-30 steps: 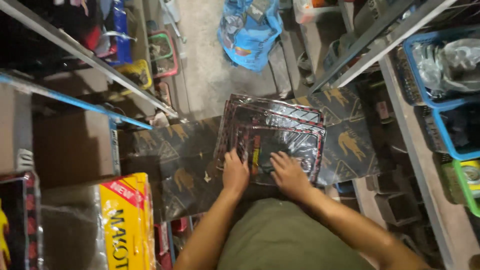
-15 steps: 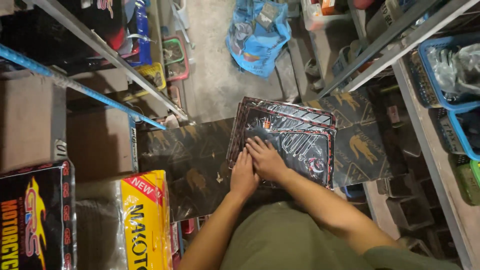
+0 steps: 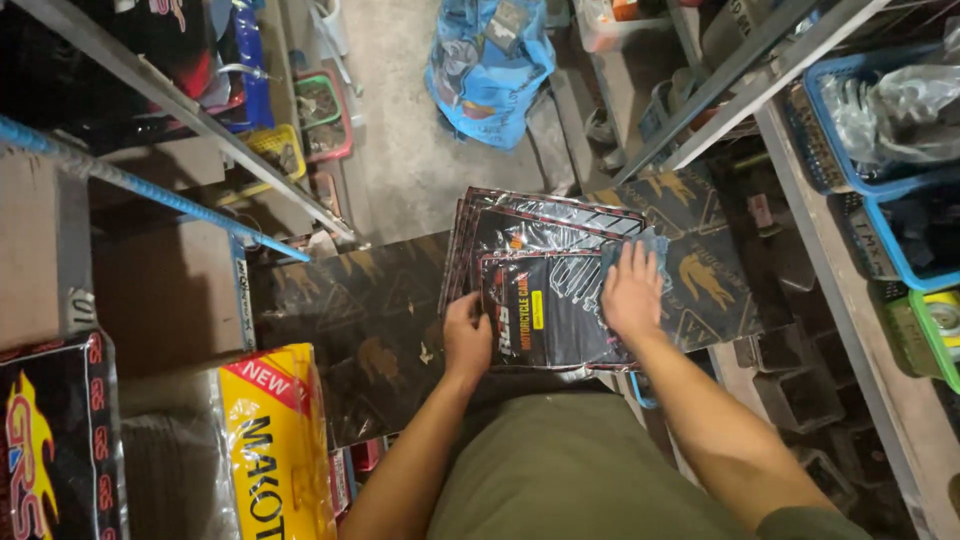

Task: The person stacks and arranges multiple packaged floor mats on a table in a storage area. They handle the mats one by one, aligning them into a neat pile, and occasionally move the stack to a nearby shelf.

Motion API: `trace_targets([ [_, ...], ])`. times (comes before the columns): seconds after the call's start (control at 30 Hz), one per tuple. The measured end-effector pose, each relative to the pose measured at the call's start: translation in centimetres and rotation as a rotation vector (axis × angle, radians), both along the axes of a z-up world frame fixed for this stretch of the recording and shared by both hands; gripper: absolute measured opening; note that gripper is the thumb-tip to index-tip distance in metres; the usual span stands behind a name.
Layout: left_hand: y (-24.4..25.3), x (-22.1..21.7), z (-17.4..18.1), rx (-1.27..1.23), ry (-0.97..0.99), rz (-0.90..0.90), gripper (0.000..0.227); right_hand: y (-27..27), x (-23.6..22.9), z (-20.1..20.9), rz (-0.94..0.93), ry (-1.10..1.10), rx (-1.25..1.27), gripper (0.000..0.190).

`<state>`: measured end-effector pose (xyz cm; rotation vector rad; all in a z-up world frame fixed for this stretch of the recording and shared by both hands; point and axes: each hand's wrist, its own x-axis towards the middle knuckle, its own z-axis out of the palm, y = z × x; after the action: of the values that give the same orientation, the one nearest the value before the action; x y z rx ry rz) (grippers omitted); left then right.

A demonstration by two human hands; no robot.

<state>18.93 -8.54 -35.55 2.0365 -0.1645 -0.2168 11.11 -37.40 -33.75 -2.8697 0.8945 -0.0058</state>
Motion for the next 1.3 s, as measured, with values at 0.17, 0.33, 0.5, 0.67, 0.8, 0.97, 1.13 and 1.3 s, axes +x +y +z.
trace_targets([
  [0.17,-0.5,1.7,-7.5,-0.006,0.399,0.209,0.060,5.6,4.2,-2.3,0.242,-0.077,-0.119,0.052],
  [0.33,-1.6,2.3,-5.9,-0.193,0.391,0.145,0.023,11.6,6.2,0.2,0.637,-0.312,0.218,0.048],
  [0.5,-3.6,2.3,1.0,-0.562,0.366,0.327,0.025,14.1,6.0,5.1,0.682,-0.403,0.515,0.049],
  [0.67,-3.4,3.0,-4.3,-0.940,0.562,0.516,0.021,10.5,3.4,3.7,0.725,-0.299,0.142,0.044],
  [0.8,-2.9,1.3,-3.7,-0.837,0.620,0.528,0.021,1.6,0.9,-0.7,0.503,-0.137,-0.167,0.055],
  [0.97,-1.4,0.6,-9.0,-0.155,0.365,0.311,0.023,0.4,0.6,2.7,0.253,-0.032,-0.072,0.053],
  [1.13,-2.7,-3.1,2.4,0.213,0.025,0.176,0.071,6.8,-0.7,-0.4,0.433,-0.168,-0.276,0.050],
  [1.3,-4.7,-5.5,4.9,0.611,-0.311,-0.068,0.069,8.4,-2.5,-0.9,1.225,-0.471,0.128,0.035],
])
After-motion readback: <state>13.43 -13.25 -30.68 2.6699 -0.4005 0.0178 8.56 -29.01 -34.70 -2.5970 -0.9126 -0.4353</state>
